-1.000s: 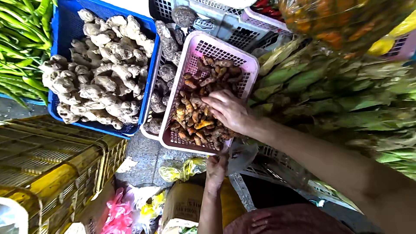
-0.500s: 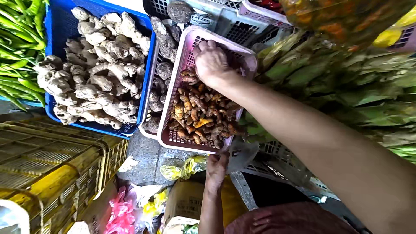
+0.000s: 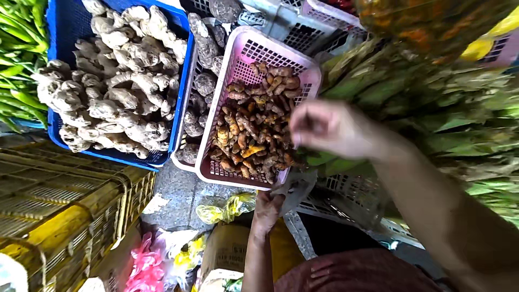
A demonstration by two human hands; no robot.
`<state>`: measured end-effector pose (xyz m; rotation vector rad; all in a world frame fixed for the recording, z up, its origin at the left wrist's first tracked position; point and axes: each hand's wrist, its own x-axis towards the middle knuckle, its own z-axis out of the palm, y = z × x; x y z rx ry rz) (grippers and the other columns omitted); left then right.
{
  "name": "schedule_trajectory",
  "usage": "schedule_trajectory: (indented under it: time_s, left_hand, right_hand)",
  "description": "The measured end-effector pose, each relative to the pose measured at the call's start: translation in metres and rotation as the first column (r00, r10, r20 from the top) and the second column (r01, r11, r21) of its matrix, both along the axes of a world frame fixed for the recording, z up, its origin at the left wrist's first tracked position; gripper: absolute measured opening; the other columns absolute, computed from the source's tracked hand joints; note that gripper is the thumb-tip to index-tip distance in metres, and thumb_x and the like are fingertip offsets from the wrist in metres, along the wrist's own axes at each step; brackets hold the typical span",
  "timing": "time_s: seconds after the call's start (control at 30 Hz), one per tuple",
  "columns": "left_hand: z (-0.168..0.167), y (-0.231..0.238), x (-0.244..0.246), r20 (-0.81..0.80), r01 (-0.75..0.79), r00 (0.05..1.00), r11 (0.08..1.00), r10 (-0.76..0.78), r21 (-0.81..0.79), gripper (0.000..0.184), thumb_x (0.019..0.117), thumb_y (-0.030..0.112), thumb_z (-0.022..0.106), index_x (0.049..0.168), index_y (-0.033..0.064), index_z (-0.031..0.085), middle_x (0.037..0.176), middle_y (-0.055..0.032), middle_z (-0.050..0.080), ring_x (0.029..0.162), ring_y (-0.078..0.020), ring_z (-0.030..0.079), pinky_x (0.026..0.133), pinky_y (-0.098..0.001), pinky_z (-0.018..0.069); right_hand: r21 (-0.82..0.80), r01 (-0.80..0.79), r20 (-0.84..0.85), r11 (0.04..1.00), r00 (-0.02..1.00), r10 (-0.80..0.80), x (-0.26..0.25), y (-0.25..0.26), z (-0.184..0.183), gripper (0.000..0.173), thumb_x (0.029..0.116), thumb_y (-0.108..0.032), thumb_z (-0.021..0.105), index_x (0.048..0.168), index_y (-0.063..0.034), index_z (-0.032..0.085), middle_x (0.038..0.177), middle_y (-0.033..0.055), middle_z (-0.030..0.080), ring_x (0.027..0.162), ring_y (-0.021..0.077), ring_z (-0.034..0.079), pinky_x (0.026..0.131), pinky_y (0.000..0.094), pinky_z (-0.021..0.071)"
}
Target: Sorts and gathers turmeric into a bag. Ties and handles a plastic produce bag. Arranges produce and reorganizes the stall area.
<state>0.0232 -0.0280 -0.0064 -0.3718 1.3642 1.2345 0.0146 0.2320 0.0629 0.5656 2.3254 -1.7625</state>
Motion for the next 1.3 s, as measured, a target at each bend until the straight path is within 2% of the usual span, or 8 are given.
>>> schedule_trajectory:
  time_s: [0.27, 0.43, 0.57, 0.7, 0.8, 0.97, 1.07, 1.3]
  left_hand:
    - [0.003, -0.004, -0.004, 0.02, 0.007, 1.0, 1.0, -0.007, -0.008, 0.019, 0.0929, -0.004, 0.051, 0.105, -0.0005, 0.064, 0.068, 0.0058, 0.061, 0.053, 0.0015, 0.05, 0.052, -0.0165, 0.0445]
    - [0.003, -0.005, -0.004, -0.001, 0.008, 1.0, 0.999, -0.008, -0.035, 0.014, 0.0924, -0.006, 0.051, 0.097, 0.0015, 0.062, 0.063, 0.007, 0.056, 0.05, 0.0021, 0.047, 0.048, -0.0154, 0.0416]
    - [0.005, -0.004, -0.003, -0.024, 0.015, 1.0, 0.998, -0.016, -0.058, 0.015, 0.0919, -0.006, 0.053, 0.103, -0.0004, 0.061, 0.068, 0.0046, 0.059, 0.052, 0.0011, 0.049, 0.051, -0.0161, 0.0434]
    - [0.004, -0.004, -0.002, -0.026, 0.003, 1.0, 0.998, -0.004, -0.062, 0.014, 0.0919, -0.007, 0.053, 0.101, -0.0008, 0.062, 0.066, 0.0044, 0.058, 0.052, 0.0008, 0.049, 0.051, -0.0164, 0.0432]
    - [0.005, -0.003, 0.0, -0.015, -0.008, 1.0, 0.998, 0.007, -0.06, 0.013, 0.0917, -0.007, 0.052, 0.099, -0.0005, 0.062, 0.066, 0.0048, 0.058, 0.052, 0.0011, 0.049, 0.051, -0.016, 0.043]
    - [0.001, -0.005, -0.001, -0.017, -0.018, 1.0, 0.999, 0.017, -0.041, 0.014, 0.0916, -0.005, 0.053, 0.1, 0.0005, 0.063, 0.067, 0.0048, 0.059, 0.052, 0.0011, 0.048, 0.05, -0.0162, 0.0423]
    - [0.0, -0.005, -0.003, -0.01, -0.02, 1.0, 1.0, 0.02, -0.022, 0.014, 0.0911, -0.006, 0.053, 0.094, 0.0029, 0.063, 0.064, 0.0064, 0.057, 0.05, 0.0022, 0.046, 0.049, -0.0153, 0.0402]
    - [-0.001, -0.005, -0.003, -0.024, 0.0, 1.0, 0.999, -0.001, -0.043, 0.013, 0.0907, -0.005, 0.052, 0.092, 0.0039, 0.062, 0.063, 0.0071, 0.056, 0.05, 0.0017, 0.046, 0.048, -0.0158, 0.0405]
  right_hand:
    - [-0.145, -0.338, 0.449, 0.93, 0.815, 0.366, 0.072, -0.1, -0.028, 0.028, 0.1038, -0.012, 0.055, 0.125, 0.0022, 0.068, 0.136, 0.0206, 0.062, 0.128, 0.0347, 0.058, 0.111, 0.0492, 0.0443]
    - [0.157, -0.052, 0.006, 0.986, 0.999, 0.051, 0.008, -0.054, -0.007, 0.018, 0.0979, -0.009, 0.059, 0.102, -0.0031, 0.076, 0.096, 0.0107, 0.071, 0.08, 0.0169, 0.066, 0.073, 0.0348, 0.0569]
    - [0.418, -0.154, -0.067, 0.895, 0.978, 0.199, -0.08, -0.022, -0.046, 0.03, 0.0976, -0.001, 0.052, 0.113, -0.0068, 0.077, 0.121, 0.0123, 0.071, 0.12, 0.0321, 0.062, 0.105, 0.0482, 0.0467]
    - [0.5, -0.426, 0.333, 0.754, 0.898, 0.286, -0.126, -0.008, -0.065, 0.03, 0.0993, -0.005, 0.056, 0.123, -0.0117, 0.073, 0.131, 0.0136, 0.064, 0.131, 0.037, 0.052, 0.105, 0.0547, 0.0418]
    - [0.549, -0.471, 0.391, 0.691, 0.875, 0.285, -0.132, -0.012, -0.062, 0.026, 0.098, -0.007, 0.062, 0.122, -0.0075, 0.072, 0.132, 0.0181, 0.062, 0.131, 0.0393, 0.052, 0.103, 0.0545, 0.0438]
    - [0.513, -0.305, 0.142, 0.803, 0.952, 0.271, -0.104, -0.011, -0.066, 0.018, 0.0982, -0.014, 0.063, 0.107, -0.0006, 0.071, 0.116, 0.0196, 0.068, 0.121, 0.0397, 0.058, 0.106, 0.0545, 0.0421]
    - [0.322, -0.115, 0.08, 0.94, 0.992, 0.094, -0.071, -0.006, -0.048, 0.026, 0.101, -0.018, 0.064, 0.116, 0.0021, 0.069, 0.118, 0.0211, 0.068, 0.113, 0.035, 0.065, 0.1, 0.0522, 0.0496]
    - [0.271, 0.099, 0.058, 0.957, 0.991, -0.119, -0.109, 0.012, -0.058, 0.029, 0.1066, -0.012, 0.043, 0.124, 0.0003, 0.063, 0.122, 0.0179, 0.066, 0.113, 0.0254, 0.064, 0.1, 0.0434, 0.0489]
